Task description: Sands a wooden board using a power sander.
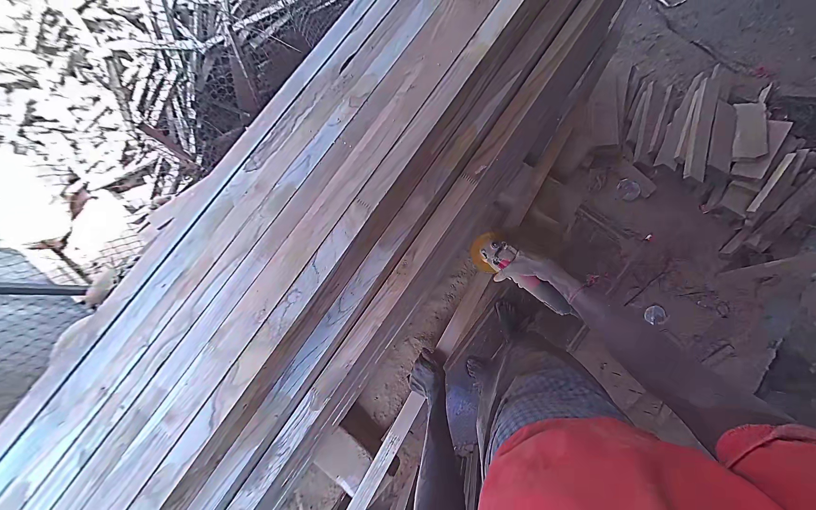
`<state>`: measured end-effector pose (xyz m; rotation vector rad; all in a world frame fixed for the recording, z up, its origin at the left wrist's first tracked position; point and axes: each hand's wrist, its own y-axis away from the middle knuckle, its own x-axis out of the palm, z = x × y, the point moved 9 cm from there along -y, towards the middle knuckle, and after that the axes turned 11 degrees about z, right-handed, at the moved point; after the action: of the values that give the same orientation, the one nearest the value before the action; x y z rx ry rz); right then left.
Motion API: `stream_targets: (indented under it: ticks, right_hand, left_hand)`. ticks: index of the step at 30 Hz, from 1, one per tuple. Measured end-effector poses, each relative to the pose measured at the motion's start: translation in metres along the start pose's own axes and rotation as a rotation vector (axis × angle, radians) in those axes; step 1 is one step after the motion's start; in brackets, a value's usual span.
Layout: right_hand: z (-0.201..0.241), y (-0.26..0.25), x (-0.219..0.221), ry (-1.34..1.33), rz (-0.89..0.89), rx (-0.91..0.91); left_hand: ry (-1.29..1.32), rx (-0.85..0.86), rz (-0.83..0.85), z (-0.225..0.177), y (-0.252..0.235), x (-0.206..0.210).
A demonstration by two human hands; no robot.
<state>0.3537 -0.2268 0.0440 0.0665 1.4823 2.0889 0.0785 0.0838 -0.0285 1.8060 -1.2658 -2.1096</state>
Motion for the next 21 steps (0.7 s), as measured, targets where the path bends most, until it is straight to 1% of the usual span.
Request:
stream_targets:
  ticks: [2,4,6,7,9,12,13,14,15,16,17,18,19,21]
  right_hand:
    - [0.031,0.010,0.065,0.251,0.052,-0.057]
    - [0.056,0.024,0.115,0.424,0.104,-0.099]
    - [0.067,0.043,0.146,0.479,0.139,-0.138]
    - [0.069,0.053,0.151,0.466,0.152,-0.132]
    - [0.064,0.063,0.145,0.407,0.181,-0.041]
    - [0.027,0.029,0.104,0.287,0.048,-0.070]
    - [0.017,0.024,0.084,0.231,0.025,-0.064]
    - [0.009,0.020,0.063,0.156,0.020,-0.054]
    - [-0.001,0.014,0.042,0.080,0.003,-0.051]
    - [-0.014,0.005,0.021,0.019,-0.020,-0.037]
    - [-0.025,0.000,0.001,-0.032,-0.045,-0.025]
    - [-0.029,0.003,-0.021,-0.082,-0.065,-0.022]
    - [-0.033,0.006,-0.044,-0.131,-0.095,-0.029]
    - [-0.039,0.012,-0.083,-0.233,-0.142,-0.085]
  left_hand:
    - [-0.004,0.013,0.036,0.004,0.001,0.001]
    - [-0.003,0.022,0.059,0.018,0.001,0.003]
    - [-0.003,0.019,0.055,0.048,0.002,0.010]
    - [-0.010,0.012,0.045,0.069,0.004,0.013]
    - [-0.015,-0.005,0.028,0.118,0.014,0.016]
    - [-0.032,0.003,-0.010,0.196,0.025,0.030]
    - [-0.030,0.009,-0.027,0.213,0.027,0.034]
    - [-0.028,0.009,-0.034,0.218,0.028,0.036]
    - [-0.043,0.006,-0.030,0.213,0.029,0.037]
    - [-0.060,-0.004,-0.008,0.199,0.031,0.037]
    - [-0.073,-0.021,0.034,0.175,0.036,0.033]
    - [-0.063,-0.038,0.092,0.142,0.043,0.026]
    - [-0.054,-0.026,0.085,0.107,0.044,0.022]
    - [-0.057,0.029,0.008,0.045,0.034,0.027]
